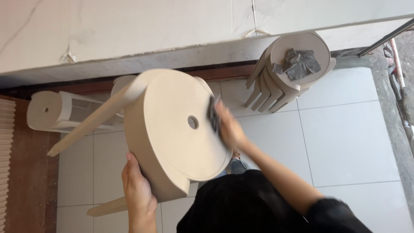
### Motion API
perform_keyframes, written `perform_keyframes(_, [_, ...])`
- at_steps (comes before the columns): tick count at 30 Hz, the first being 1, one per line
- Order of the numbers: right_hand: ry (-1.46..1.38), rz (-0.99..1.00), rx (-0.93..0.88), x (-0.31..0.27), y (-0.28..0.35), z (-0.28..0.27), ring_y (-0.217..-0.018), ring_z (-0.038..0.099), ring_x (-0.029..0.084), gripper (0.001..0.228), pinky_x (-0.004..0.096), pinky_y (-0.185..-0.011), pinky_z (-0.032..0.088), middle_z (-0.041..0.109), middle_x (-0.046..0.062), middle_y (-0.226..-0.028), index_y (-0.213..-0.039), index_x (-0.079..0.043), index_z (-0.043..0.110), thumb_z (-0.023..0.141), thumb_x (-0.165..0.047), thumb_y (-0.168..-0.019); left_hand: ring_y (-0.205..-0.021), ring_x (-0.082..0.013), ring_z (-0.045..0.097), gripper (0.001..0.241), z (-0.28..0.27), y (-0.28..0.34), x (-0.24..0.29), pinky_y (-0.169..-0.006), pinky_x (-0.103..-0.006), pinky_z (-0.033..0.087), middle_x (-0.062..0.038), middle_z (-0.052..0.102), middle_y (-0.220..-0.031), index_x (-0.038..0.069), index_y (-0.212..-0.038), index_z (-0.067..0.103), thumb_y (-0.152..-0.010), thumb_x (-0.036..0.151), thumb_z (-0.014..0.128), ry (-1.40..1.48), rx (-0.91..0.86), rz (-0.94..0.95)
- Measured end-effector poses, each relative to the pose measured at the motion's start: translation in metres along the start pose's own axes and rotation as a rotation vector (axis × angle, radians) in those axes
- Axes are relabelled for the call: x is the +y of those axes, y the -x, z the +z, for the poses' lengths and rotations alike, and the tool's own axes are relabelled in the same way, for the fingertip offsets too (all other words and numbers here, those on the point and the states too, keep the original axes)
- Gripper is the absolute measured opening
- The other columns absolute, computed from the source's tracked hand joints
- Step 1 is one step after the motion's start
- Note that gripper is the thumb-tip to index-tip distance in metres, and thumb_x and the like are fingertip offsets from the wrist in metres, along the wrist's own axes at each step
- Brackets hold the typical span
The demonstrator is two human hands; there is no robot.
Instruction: Wiping down plastic stools with a cloth in a coffee shop setting.
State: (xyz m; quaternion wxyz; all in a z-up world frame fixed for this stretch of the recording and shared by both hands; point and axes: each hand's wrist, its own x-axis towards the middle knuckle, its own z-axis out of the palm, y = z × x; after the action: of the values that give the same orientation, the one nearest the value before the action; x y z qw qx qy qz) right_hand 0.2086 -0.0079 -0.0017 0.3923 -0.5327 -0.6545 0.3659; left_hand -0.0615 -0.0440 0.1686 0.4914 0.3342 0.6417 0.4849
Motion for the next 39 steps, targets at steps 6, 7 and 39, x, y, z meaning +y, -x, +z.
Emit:
perform_keyframes(6, [-0.123,-0.146,-0.027,-0.098,0.04,0.0,-0.159,0.019,0.032,0.07,0.04,-0.13,0.017,0.022,0.021,-0.17,-0.16,0.0,0.029,0.049,0.005,-0.093,-0.111,-0.0184,0.062,0.059,0.006,-0.014,0.025,-0.097,-0.0339,0.049,-0.012,0.066,-0.124,-0.004,-0.132,0.057,-0.108,0.046,0.04,0.005,0.062,-0.021])
perform_keyframes(7, [-0.254,-0.251,-0.156,-0.14,0.068,-0.001,-0.161,0.017,0.03,0.071,0.038,-0.132,0.012,0.021,0.018,-0.172,-0.161,-0.001,0.028,0.051,0.004,-0.094,-0.112,-0.018,0.061,0.06,0.006,-0.018,0.025,-0.098,-0.0339,0.048,-0.011,0.065,-0.127,-0.005,-0.132,0.057,-0.108,0.047,0.04,-0.031,0.086,-0.029])
perform_keyframes(39, [-0.682,-0.4,-0.041,-0.087,-0.05,0.003,-0.17,0.006,0.025,0.052,0.041,-0.14,0.005,0.011,0.014,-0.179,-0.166,-0.003,0.023,0.026,-0.02,-0.117,-0.082,-0.014,0.063,0.059,0.05,-0.005,-0.028,-0.078,-0.0295,0.052,-0.007,0.072,-0.09,-0.006,-0.104,0.067,-0.113,0.04,0.033,-0.292,-0.102,0.23])
